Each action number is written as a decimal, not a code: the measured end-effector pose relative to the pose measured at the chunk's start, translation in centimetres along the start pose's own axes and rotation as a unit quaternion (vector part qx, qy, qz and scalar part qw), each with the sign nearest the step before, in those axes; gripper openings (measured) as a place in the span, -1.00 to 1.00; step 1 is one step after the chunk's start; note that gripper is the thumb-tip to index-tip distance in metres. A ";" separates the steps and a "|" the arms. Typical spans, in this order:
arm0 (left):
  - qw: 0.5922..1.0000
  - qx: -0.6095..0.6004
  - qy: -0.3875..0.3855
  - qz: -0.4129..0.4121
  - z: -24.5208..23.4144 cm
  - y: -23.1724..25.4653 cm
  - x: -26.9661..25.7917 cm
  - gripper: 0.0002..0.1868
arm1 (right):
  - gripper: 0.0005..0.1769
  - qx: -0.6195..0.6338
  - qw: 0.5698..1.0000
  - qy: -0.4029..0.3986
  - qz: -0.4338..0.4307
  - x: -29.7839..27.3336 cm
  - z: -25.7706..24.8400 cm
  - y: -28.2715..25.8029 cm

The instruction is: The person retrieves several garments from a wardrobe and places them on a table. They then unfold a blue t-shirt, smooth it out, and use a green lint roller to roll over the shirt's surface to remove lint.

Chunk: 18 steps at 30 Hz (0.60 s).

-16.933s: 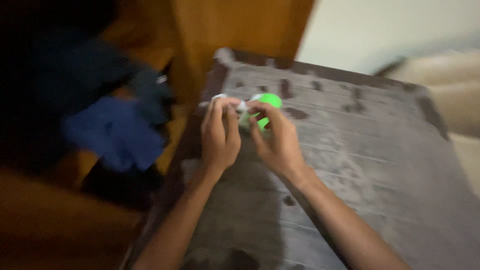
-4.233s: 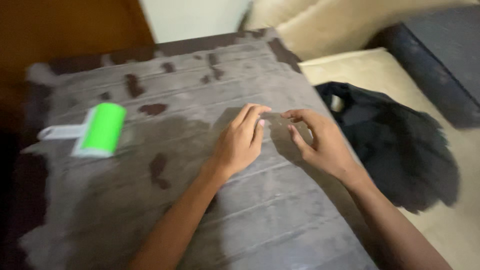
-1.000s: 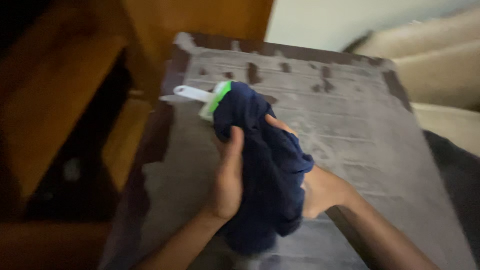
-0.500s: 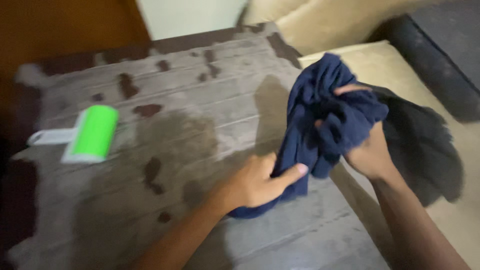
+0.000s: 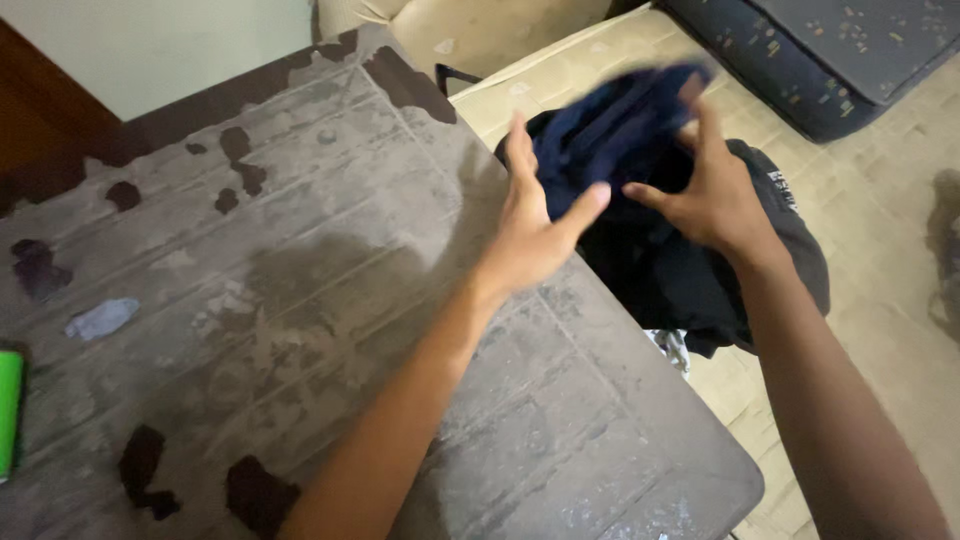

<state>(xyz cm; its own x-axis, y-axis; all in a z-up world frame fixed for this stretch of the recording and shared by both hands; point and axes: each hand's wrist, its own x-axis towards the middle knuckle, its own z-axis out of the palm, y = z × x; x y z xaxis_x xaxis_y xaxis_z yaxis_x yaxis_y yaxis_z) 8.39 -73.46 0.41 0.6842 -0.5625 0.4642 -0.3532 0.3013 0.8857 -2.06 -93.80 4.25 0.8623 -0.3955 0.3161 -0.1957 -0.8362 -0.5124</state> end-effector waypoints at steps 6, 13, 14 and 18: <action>0.992 0.011 -0.114 -0.054 -0.6 0.0 -3.6 0.09 | -0.15 -0.362 0.925 0.097 0.069 -3.6 -0.6 4.0; 0.989 -0.010 -0.113 -0.091 -1.3 2.0 -4.5 -0.08 | -0.67 -0.116 0.976 0.162 0.087 -3.8 -3.2 7.7; 0.989 -0.011 -0.107 -0.099 -1.6 2.2 -4.9 -0.09 | -0.69 -0.093 0.973 0.185 0.106 -3.6 -3.5 8.0; 0.987 -0.036 -0.094 -0.124 -3.8 3.2 -6.0 -0.11 | -0.81 -0.052 0.951 0.287 0.102 -2.0 -4.7 8.3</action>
